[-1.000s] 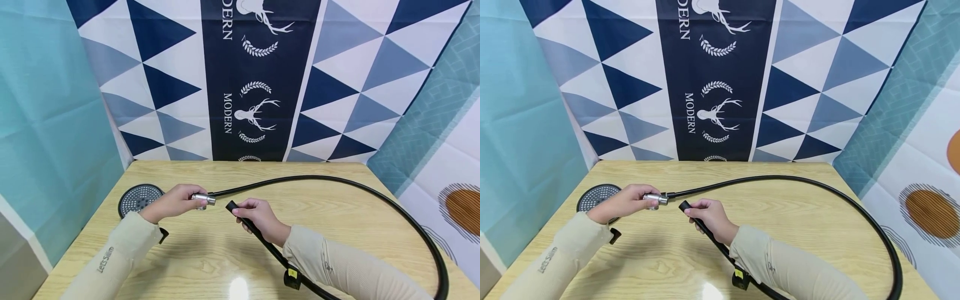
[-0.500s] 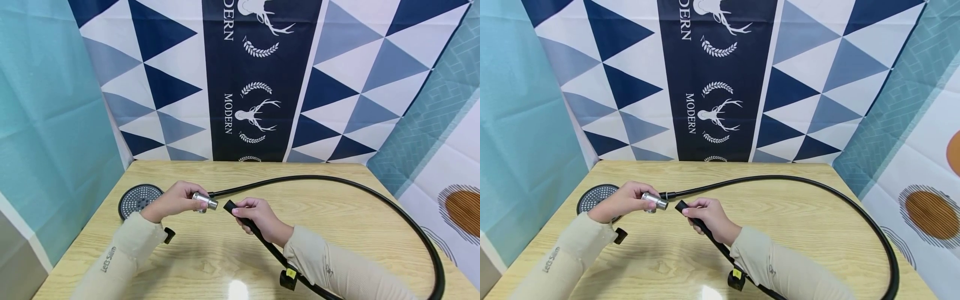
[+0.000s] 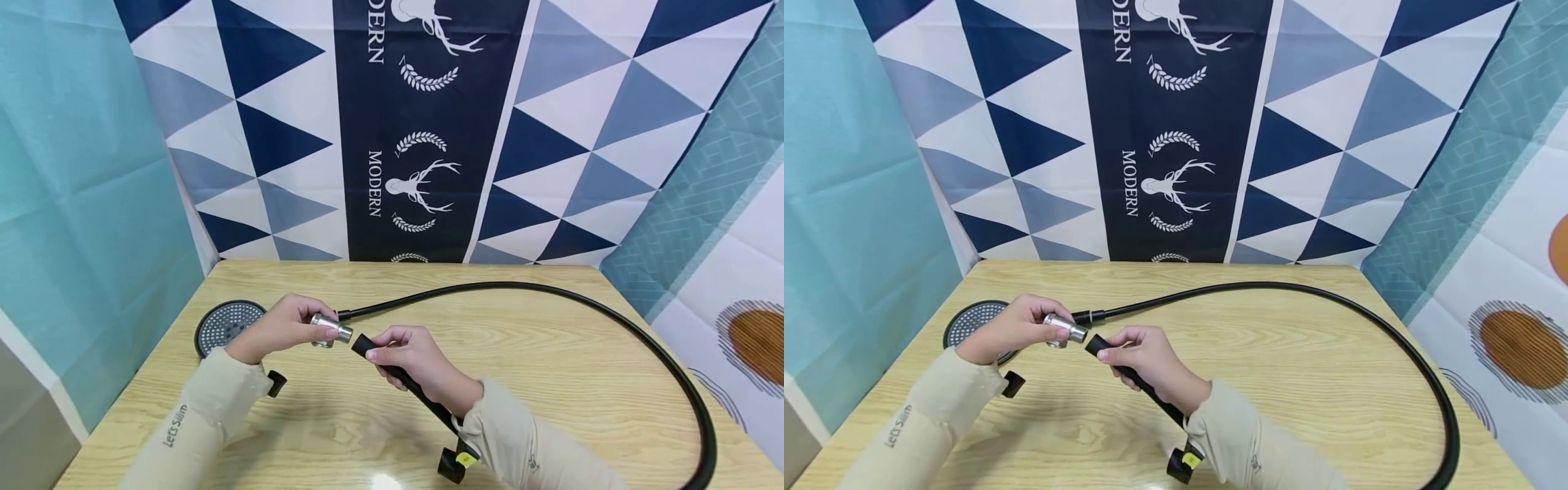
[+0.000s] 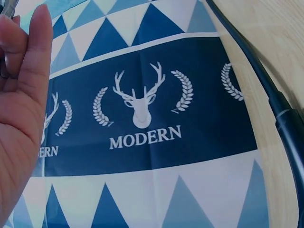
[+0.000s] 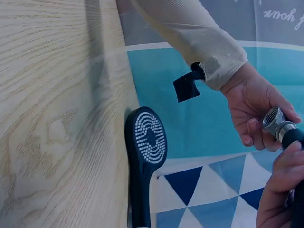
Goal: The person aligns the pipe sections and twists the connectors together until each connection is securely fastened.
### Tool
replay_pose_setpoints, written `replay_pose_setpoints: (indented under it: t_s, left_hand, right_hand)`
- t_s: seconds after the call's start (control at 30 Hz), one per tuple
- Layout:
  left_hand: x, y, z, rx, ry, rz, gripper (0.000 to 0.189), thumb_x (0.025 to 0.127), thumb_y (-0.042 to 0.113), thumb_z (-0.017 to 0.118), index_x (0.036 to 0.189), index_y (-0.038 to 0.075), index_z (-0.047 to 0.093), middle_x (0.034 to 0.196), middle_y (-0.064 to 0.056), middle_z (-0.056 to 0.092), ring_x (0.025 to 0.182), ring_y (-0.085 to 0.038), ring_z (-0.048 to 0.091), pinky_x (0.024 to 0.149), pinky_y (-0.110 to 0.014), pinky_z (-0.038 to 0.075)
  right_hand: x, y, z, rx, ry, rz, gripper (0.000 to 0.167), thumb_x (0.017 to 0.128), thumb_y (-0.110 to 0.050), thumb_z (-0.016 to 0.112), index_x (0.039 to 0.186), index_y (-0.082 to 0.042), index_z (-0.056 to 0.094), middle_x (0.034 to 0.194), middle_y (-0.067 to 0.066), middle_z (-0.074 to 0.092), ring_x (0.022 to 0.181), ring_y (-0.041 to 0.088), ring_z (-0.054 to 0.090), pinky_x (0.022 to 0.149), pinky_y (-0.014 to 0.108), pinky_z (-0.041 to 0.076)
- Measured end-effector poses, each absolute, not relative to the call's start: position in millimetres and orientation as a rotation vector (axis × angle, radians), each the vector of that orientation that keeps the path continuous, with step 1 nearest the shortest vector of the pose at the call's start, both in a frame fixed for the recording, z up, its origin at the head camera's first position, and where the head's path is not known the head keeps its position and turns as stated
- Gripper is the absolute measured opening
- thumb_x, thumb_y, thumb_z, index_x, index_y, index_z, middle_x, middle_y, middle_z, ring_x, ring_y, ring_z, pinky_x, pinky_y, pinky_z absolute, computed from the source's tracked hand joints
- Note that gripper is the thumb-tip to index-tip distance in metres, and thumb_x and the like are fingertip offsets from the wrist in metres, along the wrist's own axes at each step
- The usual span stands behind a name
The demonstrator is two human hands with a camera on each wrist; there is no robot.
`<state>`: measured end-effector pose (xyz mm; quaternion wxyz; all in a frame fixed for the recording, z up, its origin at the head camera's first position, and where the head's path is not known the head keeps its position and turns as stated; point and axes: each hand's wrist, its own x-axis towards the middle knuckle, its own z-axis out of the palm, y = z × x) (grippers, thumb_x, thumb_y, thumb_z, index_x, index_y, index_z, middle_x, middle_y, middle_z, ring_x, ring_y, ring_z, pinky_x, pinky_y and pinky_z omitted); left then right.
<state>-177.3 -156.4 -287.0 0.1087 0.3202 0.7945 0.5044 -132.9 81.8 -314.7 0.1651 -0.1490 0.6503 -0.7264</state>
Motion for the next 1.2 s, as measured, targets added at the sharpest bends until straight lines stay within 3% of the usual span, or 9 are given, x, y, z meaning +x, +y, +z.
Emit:
replay_pose_setpoints:
  t_s: [0.2,0.43,0.77,1.2]
  left_hand:
    - [-173.1,-153.5,-284.5,0.997,2.321,1.542,0.012,0.084,-0.002,0.068,0.091,-0.012,0.067,0.074,-0.007,0.068,0.056,-0.005,0.052,0.053,-0.022,0.047]
    - [-171.2,-151.1,-282.4,0.909,2.353,1.532,0.014,0.085,0.005,0.070,0.089,-0.009,0.068,0.067,0.000,0.062,0.054,-0.008,0.046,0.050,-0.023,0.039]
    - [-161.2,-165.4,-280.2,0.851,2.397,1.521,0.016,0.087,0.007,0.067,0.092,-0.008,0.068,0.070,-0.004,0.061,0.058,-0.012,0.051,0.053,-0.024,0.044]
    - [-154.7,-155.7,-283.9,0.873,2.419,1.498,0.015,0.087,0.008,0.069,0.091,-0.006,0.069,0.065,0.000,0.056,0.055,-0.007,0.046,0.050,-0.022,0.040]
  right_hand:
    - [-130.3,82.2,-314.8,-0.411,1.846,-2.099,0.024,0.084,0.003,0.064,0.099,0.019,0.055,0.058,0.003,0.056,0.041,0.007,0.042,0.041,0.018,0.034]
    - [-126.7,80.0,-315.8,-0.442,1.854,-2.078,0.028,0.085,0.003,0.064,0.102,0.022,0.053,0.059,0.003,0.056,0.042,0.007,0.043,0.041,0.018,0.035]
    - [-123.4,78.5,-316.4,-0.427,1.863,-2.075,0.030,0.084,0.002,0.065,0.104,0.022,0.054,0.059,0.003,0.057,0.042,0.007,0.043,0.041,0.018,0.034]
    - [-123.8,75.3,-315.6,-0.447,1.861,-2.074,0.030,0.084,0.002,0.065,0.104,0.022,0.054,0.059,0.002,0.058,0.042,0.006,0.043,0.041,0.018,0.034]
